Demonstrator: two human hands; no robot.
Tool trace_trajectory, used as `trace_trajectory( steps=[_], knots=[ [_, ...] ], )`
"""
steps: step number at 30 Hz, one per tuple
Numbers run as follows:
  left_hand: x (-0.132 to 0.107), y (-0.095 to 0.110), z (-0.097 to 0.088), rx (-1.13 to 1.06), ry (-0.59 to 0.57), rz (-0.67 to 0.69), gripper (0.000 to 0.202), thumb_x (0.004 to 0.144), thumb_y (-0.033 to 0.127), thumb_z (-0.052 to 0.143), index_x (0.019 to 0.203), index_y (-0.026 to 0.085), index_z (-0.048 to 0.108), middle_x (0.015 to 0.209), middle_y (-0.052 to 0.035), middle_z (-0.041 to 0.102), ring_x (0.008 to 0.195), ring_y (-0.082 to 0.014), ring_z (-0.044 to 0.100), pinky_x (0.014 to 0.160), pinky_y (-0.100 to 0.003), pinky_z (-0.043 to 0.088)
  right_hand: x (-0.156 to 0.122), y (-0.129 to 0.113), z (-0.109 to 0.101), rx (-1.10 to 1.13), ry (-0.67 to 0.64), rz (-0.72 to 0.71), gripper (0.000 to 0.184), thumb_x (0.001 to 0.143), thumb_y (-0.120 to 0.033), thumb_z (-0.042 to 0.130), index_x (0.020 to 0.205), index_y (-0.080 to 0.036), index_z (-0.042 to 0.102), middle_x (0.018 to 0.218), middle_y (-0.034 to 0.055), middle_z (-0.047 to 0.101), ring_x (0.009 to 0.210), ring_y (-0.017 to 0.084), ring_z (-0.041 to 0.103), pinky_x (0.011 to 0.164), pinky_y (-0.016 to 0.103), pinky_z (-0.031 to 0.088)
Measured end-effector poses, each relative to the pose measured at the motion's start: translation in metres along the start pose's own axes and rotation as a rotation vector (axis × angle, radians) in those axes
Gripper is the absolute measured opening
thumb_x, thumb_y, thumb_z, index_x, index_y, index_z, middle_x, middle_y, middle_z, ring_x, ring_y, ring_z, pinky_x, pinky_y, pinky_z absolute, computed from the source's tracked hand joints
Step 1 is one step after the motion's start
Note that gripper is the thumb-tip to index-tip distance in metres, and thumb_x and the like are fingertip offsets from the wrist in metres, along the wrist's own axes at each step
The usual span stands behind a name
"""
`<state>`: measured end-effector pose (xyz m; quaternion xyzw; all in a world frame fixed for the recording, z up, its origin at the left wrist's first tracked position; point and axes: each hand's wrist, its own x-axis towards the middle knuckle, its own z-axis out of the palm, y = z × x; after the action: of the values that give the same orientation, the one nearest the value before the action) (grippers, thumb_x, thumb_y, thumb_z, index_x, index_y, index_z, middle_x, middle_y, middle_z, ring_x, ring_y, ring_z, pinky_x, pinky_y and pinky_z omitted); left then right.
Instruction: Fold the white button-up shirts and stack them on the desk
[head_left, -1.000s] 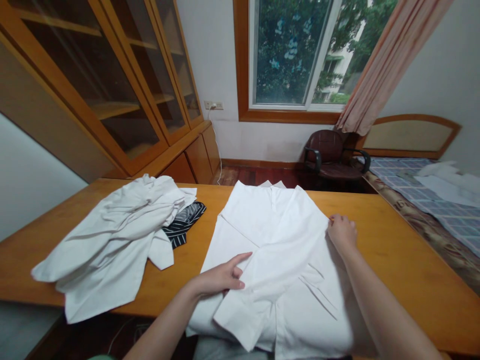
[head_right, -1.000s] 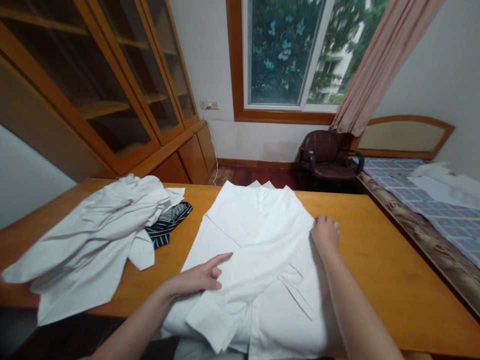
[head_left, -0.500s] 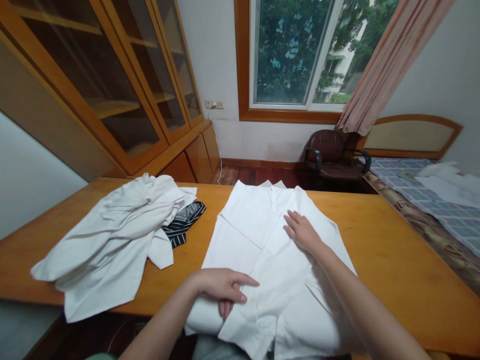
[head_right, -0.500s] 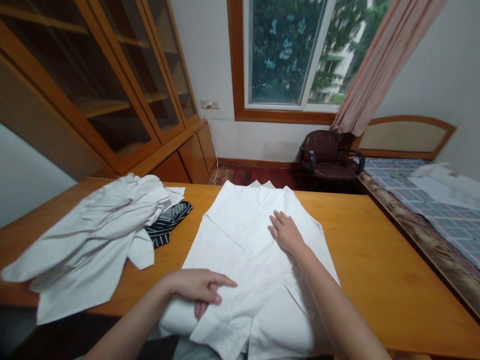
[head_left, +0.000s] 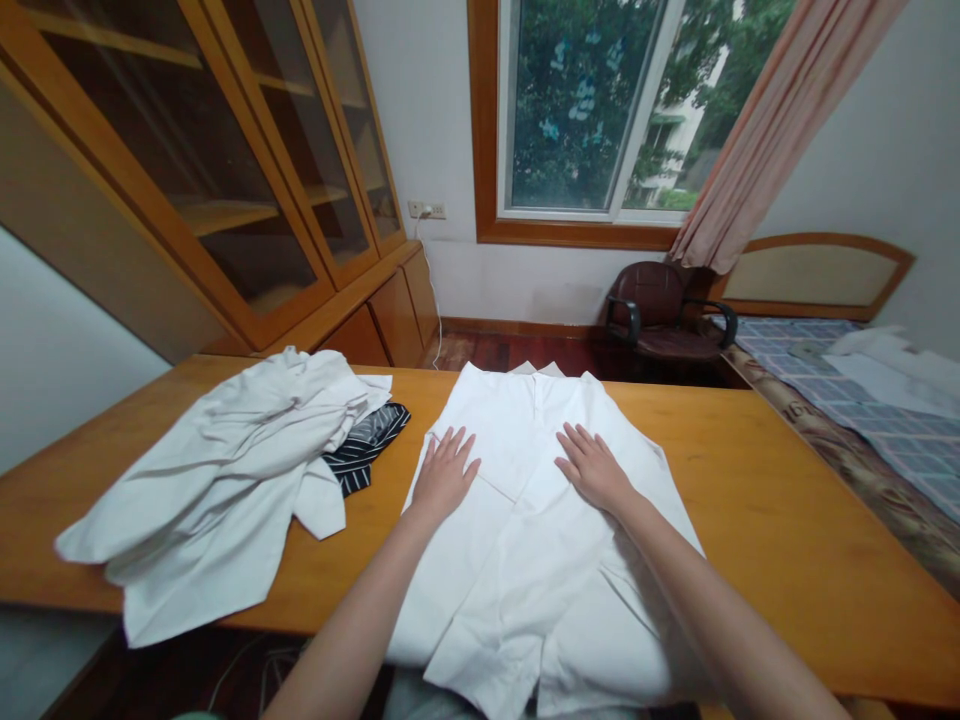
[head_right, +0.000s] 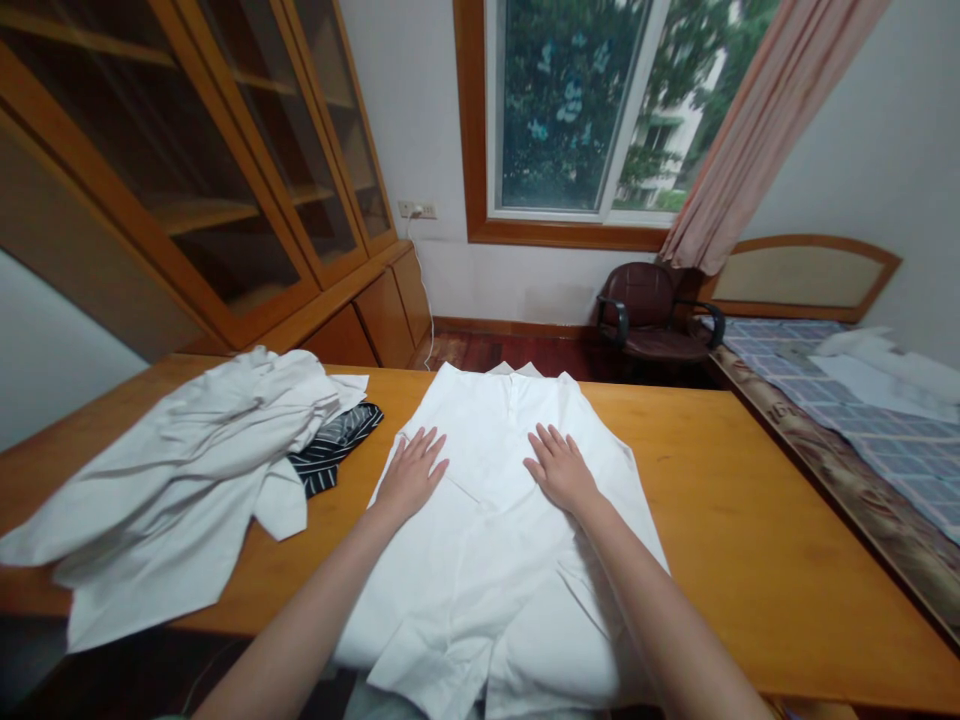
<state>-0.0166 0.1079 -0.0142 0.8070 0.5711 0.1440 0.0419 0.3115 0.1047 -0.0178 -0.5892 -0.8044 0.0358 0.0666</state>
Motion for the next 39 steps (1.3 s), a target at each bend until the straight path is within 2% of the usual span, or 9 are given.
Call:
trace_trajectory(
  steps=[7, 11, 15, 18, 22, 25, 28, 31, 39],
  knots=[
    [-0.006, -0.011, 0.004, 0.081, 0.000, -0.015, 0.054, 0.103, 0.046, 0.037, 0.153, 0.024, 0.044, 0.163, -0.0083, 0.033, 0.153, -0.0294, 0.024, 0.125, -0.054, 0.015, 0.008, 0.078, -0.005, -0.055, 0.013, 0.248, 0.059, 0.104, -0.047, 0.027, 0.155, -0.019, 0.037, 0.164, 0.0099, 0.030, 0.152, 0.027, 0.025, 0.122, 0.054, 0.022],
    [-0.005, -0.010, 0.005, 0.107, -0.005, -0.020, 0.056, 0.103, 0.047, 0.036, 0.152, 0.023, 0.044, 0.163, -0.0100, 0.032, 0.154, -0.0303, 0.022, 0.125, -0.055, 0.014, 0.009, 0.099, -0.008, -0.065, 0.001, 0.298, 0.059, 0.104, -0.044, 0.023, 0.156, -0.020, 0.036, 0.165, 0.0063, 0.028, 0.153, 0.029, 0.024, 0.121, 0.059, 0.020],
    [-0.006, -0.008, 0.004, 0.123, -0.012, -0.031, 0.056, 0.103, 0.047, 0.037, 0.152, 0.023, 0.044, 0.164, -0.0100, 0.031, 0.154, -0.0300, 0.021, 0.125, -0.054, 0.015, 0.014, 0.100, -0.013, -0.106, 0.004, 0.321, 0.056, 0.103, -0.039, 0.025, 0.152, -0.018, 0.043, 0.163, 0.0081, 0.033, 0.152, 0.033, 0.024, 0.119, 0.065, 0.019],
    [-0.003, -0.005, 0.000, 0.119, -0.006, -0.047, 0.054, 0.102, 0.048, 0.039, 0.149, 0.023, 0.048, 0.161, -0.0107, 0.037, 0.152, -0.0314, 0.026, 0.124, -0.055, 0.017, 0.025, 0.089, -0.018, -0.131, 0.059, 0.308, 0.052, 0.102, -0.035, 0.030, 0.147, -0.015, 0.050, 0.160, 0.0122, 0.039, 0.151, 0.035, 0.026, 0.119, 0.064, 0.018],
    [0.017, 0.003, -0.005, 0.129, 0.030, -0.032, 0.049, 0.102, 0.040, 0.040, 0.142, 0.017, 0.056, 0.154, -0.0127, 0.048, 0.147, -0.0299, 0.036, 0.124, -0.050, 0.019, 0.047, 0.051, -0.013, -0.051, 0.080, 0.191, 0.055, 0.103, -0.036, 0.033, 0.150, -0.009, 0.043, 0.162, 0.0179, 0.033, 0.150, 0.034, 0.028, 0.119, 0.054, 0.024],
    [0.040, 0.008, -0.004, 0.114, 0.050, 0.048, 0.048, 0.101, 0.032, 0.040, 0.143, 0.013, 0.055, 0.156, -0.0121, 0.046, 0.150, -0.0277, 0.032, 0.127, -0.047, 0.015, 0.063, 0.018, 0.000, -0.016, 0.050, 0.087, 0.056, 0.103, -0.040, 0.035, 0.151, -0.012, 0.043, 0.163, 0.0148, 0.033, 0.150, 0.031, 0.029, 0.120, 0.049, 0.026],
    [0.059, 0.007, 0.004, 0.093, 0.014, 0.028, 0.052, 0.101, 0.033, 0.039, 0.147, 0.011, 0.050, 0.159, -0.0123, 0.041, 0.151, -0.0281, 0.029, 0.126, -0.048, 0.016, 0.076, 0.001, 0.012, -0.002, 0.052, 0.059, 0.057, 0.103, -0.040, 0.034, 0.151, -0.011, 0.043, 0.162, 0.0162, 0.034, 0.150, 0.031, 0.029, 0.121, 0.049, 0.025],
    [0.065, 0.000, 0.013, 0.085, -0.002, -0.053, 0.057, 0.102, 0.039, 0.036, 0.151, 0.010, 0.044, 0.161, -0.0137, 0.036, 0.152, -0.0280, 0.028, 0.126, -0.047, 0.019, 0.081, 0.010, 0.016, -0.008, 0.074, 0.136, 0.061, 0.103, -0.043, 0.034, 0.151, -0.007, 0.041, 0.161, 0.0194, 0.033, 0.151, 0.031, 0.029, 0.121, 0.047, 0.025],
    [0.061, -0.009, 0.020, 0.108, 0.024, -0.072, 0.060, 0.103, 0.043, 0.035, 0.153, 0.011, 0.040, 0.162, -0.0136, 0.033, 0.153, -0.0266, 0.024, 0.126, -0.043, 0.015, 0.078, 0.078, 0.009, -0.025, 0.075, 0.318, 0.067, 0.102, -0.047, 0.031, 0.152, -0.003, 0.039, 0.162, 0.0215, 0.031, 0.151, 0.031, 0.028, 0.123, 0.046, 0.022]
  ],
)
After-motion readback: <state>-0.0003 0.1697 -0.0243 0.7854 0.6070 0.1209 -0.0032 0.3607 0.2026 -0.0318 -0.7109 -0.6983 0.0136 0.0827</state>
